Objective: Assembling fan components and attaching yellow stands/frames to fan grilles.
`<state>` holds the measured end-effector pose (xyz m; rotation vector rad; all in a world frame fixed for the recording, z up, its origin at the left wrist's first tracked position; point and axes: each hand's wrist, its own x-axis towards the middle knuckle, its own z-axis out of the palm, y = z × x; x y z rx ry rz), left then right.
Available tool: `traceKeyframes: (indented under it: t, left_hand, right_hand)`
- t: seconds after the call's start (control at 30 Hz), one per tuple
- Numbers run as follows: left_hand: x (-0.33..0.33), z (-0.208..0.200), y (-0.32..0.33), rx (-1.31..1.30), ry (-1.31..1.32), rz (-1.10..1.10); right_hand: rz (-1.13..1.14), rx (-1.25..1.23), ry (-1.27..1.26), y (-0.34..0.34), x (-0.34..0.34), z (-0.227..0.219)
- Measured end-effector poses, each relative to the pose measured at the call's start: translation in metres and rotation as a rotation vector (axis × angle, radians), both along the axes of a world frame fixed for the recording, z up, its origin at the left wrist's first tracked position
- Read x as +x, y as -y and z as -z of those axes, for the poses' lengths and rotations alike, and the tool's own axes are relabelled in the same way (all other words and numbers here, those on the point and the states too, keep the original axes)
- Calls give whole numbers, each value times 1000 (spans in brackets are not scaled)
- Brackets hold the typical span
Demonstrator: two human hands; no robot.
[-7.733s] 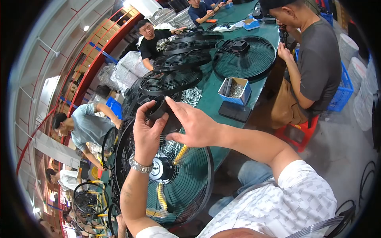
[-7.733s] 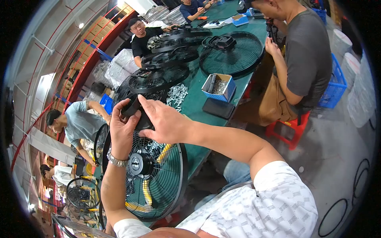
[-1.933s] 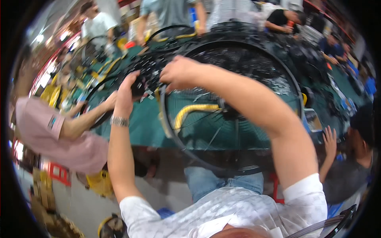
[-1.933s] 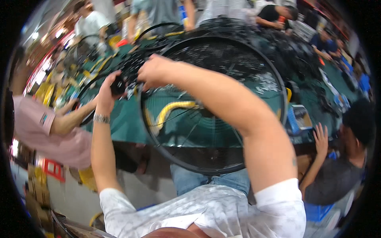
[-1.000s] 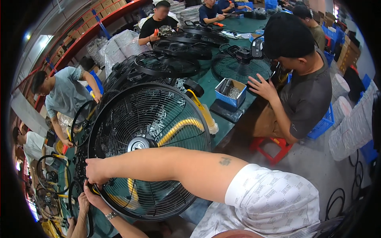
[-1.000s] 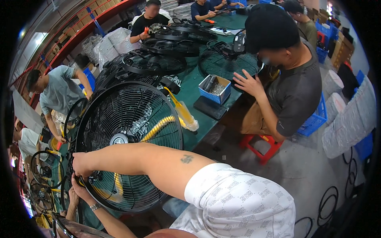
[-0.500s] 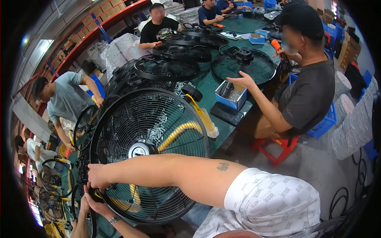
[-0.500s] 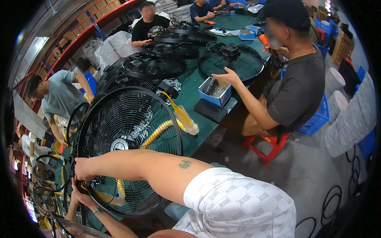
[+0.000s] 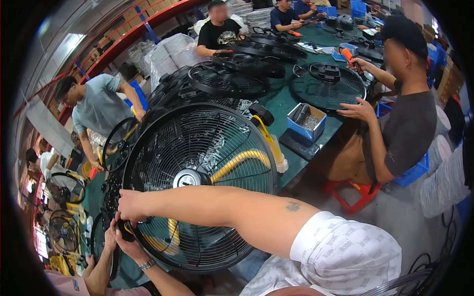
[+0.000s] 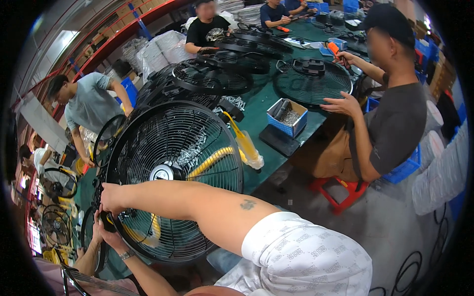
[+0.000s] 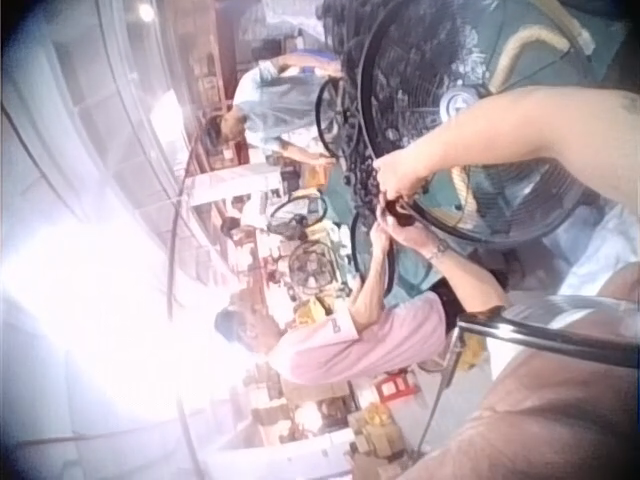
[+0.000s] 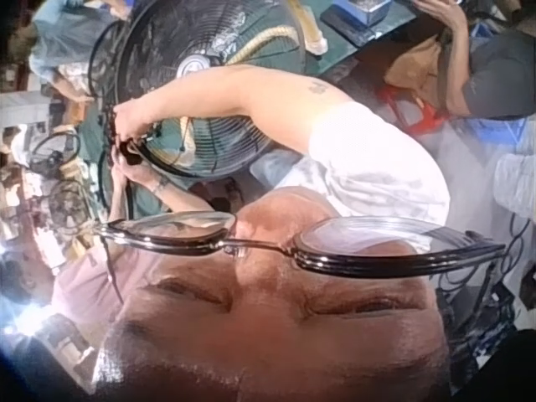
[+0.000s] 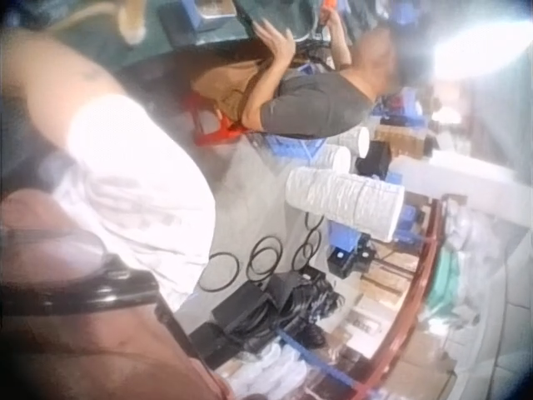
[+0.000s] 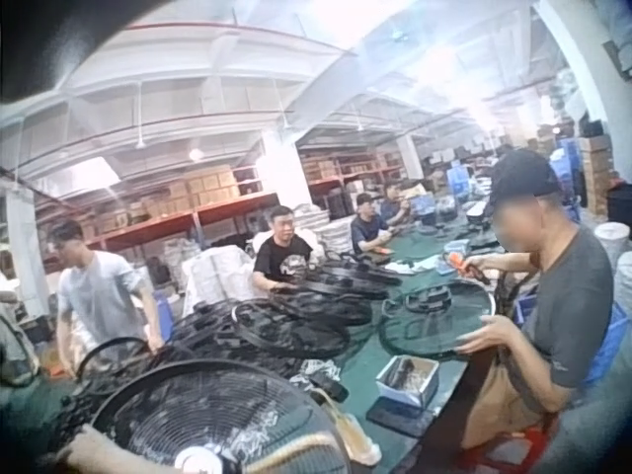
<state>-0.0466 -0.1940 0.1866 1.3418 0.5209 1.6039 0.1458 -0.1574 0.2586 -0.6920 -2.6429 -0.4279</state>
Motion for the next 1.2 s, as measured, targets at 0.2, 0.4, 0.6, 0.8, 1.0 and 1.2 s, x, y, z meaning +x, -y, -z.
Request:
traceKeyframes:
  t: [0.2, 0.4, 0.6, 0.8, 1.0, 1.2]
  left_hand:
    - [19, -17, 4, 135, -319, -433]
    - [20, -12, 18, 400, -865, -791]
    - [18, -28, 35, -167, -62, -181]
    - [41, -30, 25, -75, 54, -295]
    - [21, -26, 42, 135, -1128, -773]
    - [0, -33, 21, -233, 76, 17]
  right_hand:
    - [30, -4, 77, 9, 6, -10]
    - [-59, 53, -30, -2, 10, -3]
    - [-40, 0, -61, 4, 9, -2]
    - [-45, -1, -36, 5, 13, -5]
    - [-81, 74, -92, 0, 7, 2]
    - [40, 41, 11, 2, 0, 0]
